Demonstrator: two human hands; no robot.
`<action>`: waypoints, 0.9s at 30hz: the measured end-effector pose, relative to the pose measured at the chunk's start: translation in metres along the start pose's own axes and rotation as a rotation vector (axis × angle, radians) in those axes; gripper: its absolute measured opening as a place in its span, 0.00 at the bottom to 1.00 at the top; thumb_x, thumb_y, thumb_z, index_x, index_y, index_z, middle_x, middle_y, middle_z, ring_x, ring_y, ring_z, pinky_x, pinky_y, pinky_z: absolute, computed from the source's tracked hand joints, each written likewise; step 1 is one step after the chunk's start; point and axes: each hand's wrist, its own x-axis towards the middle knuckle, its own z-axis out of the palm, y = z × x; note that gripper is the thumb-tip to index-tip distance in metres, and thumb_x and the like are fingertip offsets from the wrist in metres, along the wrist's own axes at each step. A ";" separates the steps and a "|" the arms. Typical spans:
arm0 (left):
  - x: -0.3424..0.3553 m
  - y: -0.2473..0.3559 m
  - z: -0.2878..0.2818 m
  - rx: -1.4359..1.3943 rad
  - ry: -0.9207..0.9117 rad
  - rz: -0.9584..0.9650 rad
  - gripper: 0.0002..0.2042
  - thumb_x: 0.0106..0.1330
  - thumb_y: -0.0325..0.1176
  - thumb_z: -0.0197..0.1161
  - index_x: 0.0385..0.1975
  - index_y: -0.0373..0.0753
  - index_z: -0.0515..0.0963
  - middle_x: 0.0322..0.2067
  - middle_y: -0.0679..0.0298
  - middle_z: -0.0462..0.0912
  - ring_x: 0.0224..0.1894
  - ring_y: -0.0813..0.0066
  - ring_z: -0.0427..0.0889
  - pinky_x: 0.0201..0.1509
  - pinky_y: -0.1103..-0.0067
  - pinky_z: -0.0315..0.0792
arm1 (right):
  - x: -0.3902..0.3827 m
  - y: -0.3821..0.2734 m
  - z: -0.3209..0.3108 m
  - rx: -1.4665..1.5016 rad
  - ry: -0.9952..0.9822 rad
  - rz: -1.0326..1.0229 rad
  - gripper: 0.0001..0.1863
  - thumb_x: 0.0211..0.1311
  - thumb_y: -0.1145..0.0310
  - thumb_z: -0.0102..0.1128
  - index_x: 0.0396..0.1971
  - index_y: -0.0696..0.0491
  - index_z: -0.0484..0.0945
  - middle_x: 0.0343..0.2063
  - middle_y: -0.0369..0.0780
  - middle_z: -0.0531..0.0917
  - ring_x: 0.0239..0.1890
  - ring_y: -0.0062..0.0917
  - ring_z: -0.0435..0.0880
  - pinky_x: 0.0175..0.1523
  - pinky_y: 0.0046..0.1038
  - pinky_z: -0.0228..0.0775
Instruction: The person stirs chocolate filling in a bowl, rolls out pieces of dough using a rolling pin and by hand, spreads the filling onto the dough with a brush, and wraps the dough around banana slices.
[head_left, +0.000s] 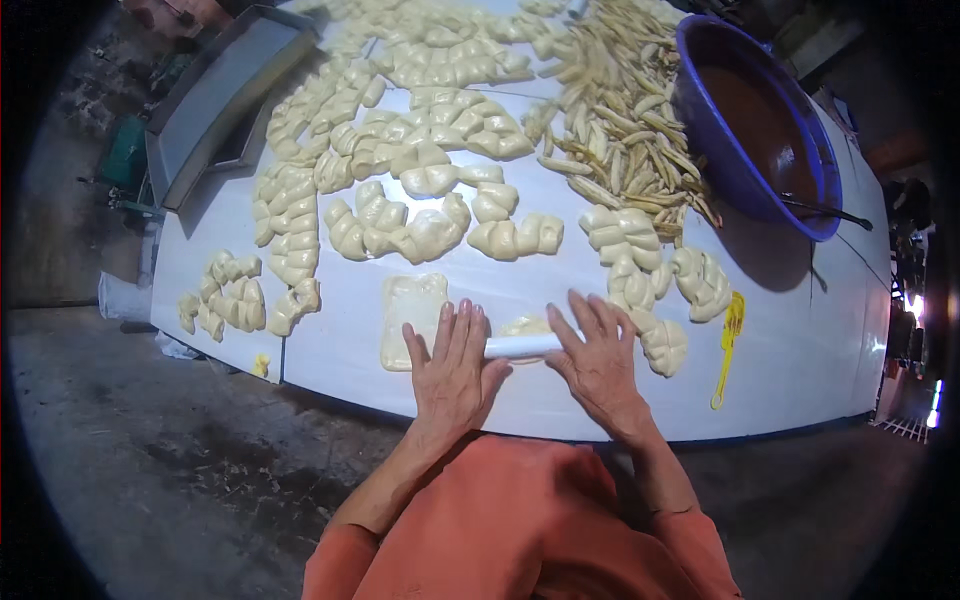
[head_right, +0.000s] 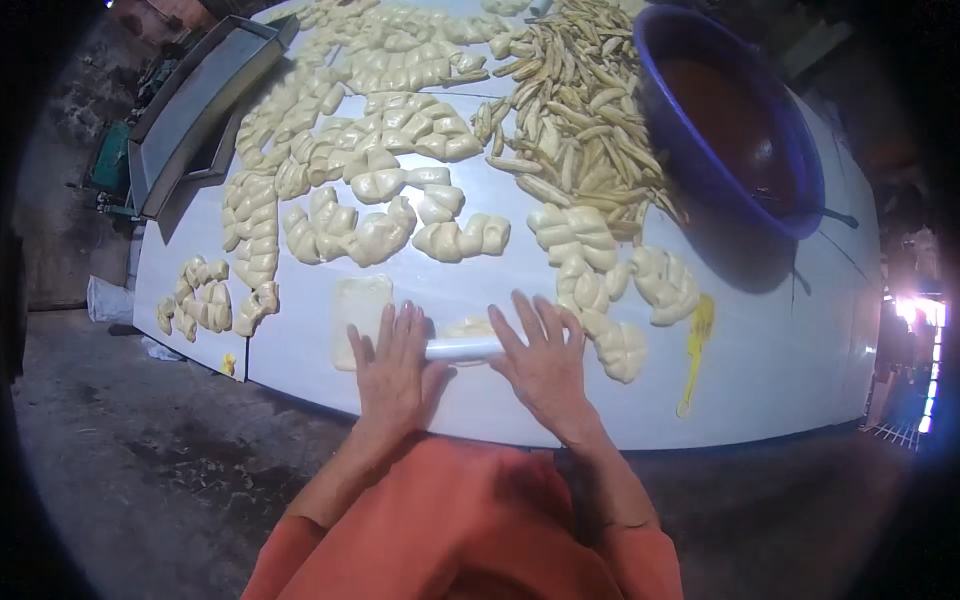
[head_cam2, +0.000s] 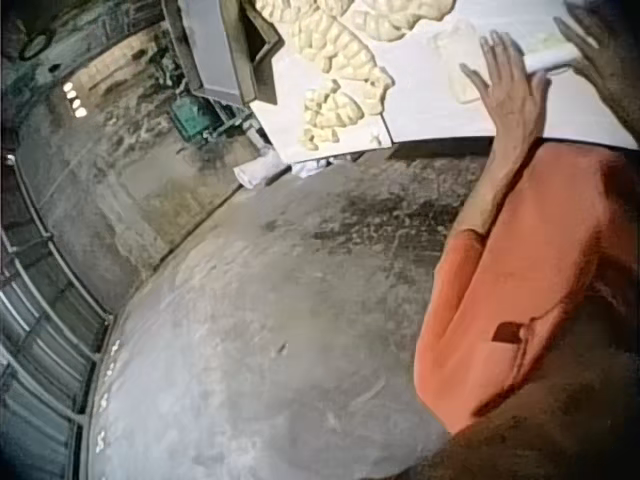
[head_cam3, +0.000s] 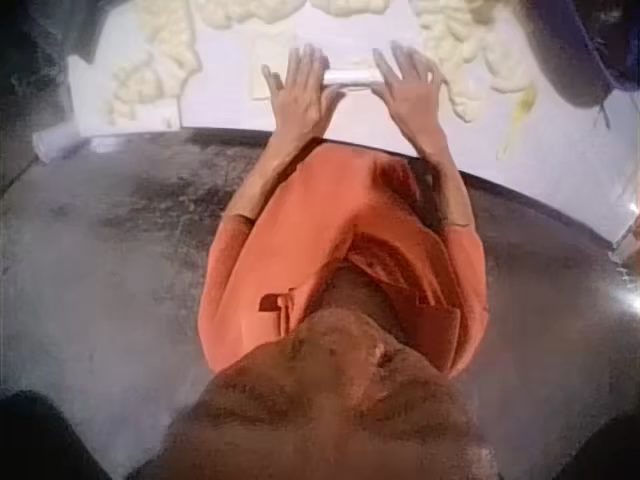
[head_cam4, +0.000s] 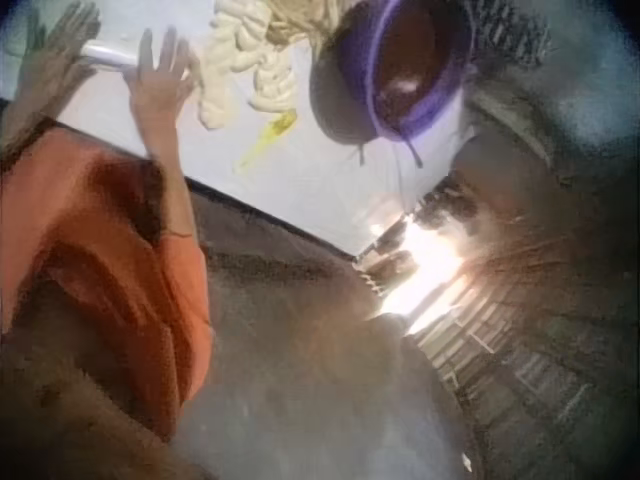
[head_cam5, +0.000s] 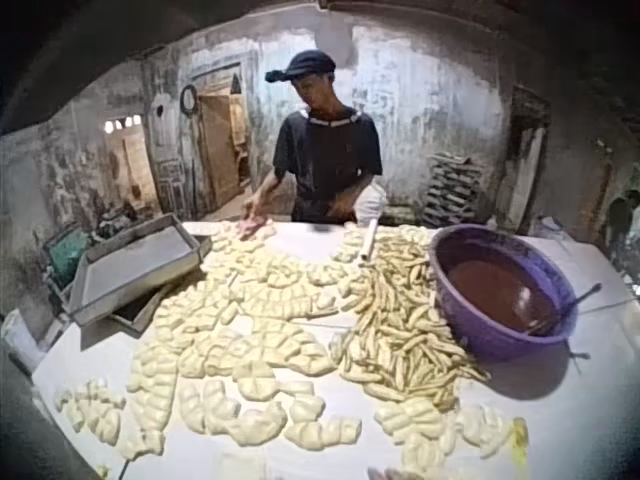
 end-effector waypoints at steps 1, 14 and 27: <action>0.007 -0.004 0.003 -0.013 0.006 -0.023 0.35 0.71 0.52 0.58 0.71 0.35 0.64 0.71 0.46 0.64 0.76 0.48 0.57 0.72 0.34 0.33 | 0.005 -0.002 0.004 -0.070 0.015 0.065 0.31 0.65 0.55 0.64 0.68 0.46 0.71 0.69 0.43 0.68 0.70 0.42 0.64 0.69 0.52 0.51; 0.164 -0.050 0.014 0.191 0.294 -0.029 0.34 0.73 0.57 0.52 0.75 0.46 0.60 0.77 0.47 0.46 0.80 0.44 0.39 0.71 0.32 0.29 | 0.134 0.027 0.001 -0.310 0.268 0.204 0.34 0.69 0.46 0.56 0.70 0.46 0.68 0.72 0.52 0.59 0.76 0.51 0.52 0.73 0.66 0.40; 0.107 -0.047 0.004 0.126 0.151 0.044 0.33 0.70 0.54 0.57 0.73 0.46 0.64 0.77 0.47 0.49 0.79 0.44 0.41 0.72 0.33 0.28 | 0.026 0.052 -0.023 -0.025 0.065 0.045 0.25 0.58 0.51 0.69 0.50 0.51 0.79 0.46 0.40 0.80 0.54 0.35 0.76 0.66 0.46 0.58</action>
